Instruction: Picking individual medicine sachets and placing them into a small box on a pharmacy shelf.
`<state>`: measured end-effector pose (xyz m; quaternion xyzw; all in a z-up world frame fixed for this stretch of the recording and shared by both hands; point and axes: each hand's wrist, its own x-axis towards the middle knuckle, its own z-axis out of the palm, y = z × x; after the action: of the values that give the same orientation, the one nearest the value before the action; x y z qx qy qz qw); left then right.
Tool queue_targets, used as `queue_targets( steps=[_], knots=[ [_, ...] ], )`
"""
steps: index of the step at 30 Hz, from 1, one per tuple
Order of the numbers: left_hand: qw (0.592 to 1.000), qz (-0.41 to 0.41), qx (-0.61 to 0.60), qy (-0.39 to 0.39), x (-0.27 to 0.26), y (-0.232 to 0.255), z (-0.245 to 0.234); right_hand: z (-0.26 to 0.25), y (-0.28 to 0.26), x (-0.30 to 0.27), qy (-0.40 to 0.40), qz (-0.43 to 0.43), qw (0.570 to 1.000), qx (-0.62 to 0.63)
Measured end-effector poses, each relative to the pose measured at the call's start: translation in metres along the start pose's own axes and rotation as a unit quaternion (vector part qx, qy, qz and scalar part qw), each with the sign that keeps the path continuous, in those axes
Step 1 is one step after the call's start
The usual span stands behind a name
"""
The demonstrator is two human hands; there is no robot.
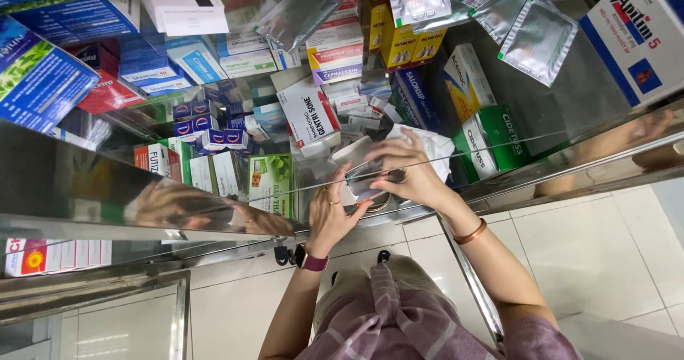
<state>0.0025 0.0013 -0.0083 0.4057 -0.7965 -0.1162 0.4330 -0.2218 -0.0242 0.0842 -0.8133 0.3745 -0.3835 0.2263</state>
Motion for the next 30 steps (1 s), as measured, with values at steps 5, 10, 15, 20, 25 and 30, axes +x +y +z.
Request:
queue_targets(
  steps=[5,10,15,20,25,30],
  knots=[
    [0.999,-0.024,0.015,-0.023,0.003,0.003,0.000,-0.011,-0.020,0.012,-0.038,-0.018,0.983,-0.179],
    [0.999,-0.012,0.038,-0.005,0.000,0.002,0.003,-0.009,-0.030,0.022,-0.162,-0.038,0.924,-0.345],
    [0.999,-0.031,0.023,-0.016,-0.002,0.001,0.003,-0.011,-0.014,0.026,-0.174,-0.022,0.964,-0.199],
    [0.999,-0.043,0.019,-0.015,0.002,0.004,0.001,-0.001,-0.007,0.021,-0.149,-0.008,0.965,-0.215],
    [0.999,-0.035,0.031,-0.015,0.002,0.004,0.003,-0.005,-0.022,0.024,-0.165,0.020,0.950,-0.265],
    [0.998,-0.041,0.047,-0.019,-0.005,-0.004,0.009,-0.037,-0.081,0.012,-0.205,-0.049,0.953,-0.220]
  ],
)
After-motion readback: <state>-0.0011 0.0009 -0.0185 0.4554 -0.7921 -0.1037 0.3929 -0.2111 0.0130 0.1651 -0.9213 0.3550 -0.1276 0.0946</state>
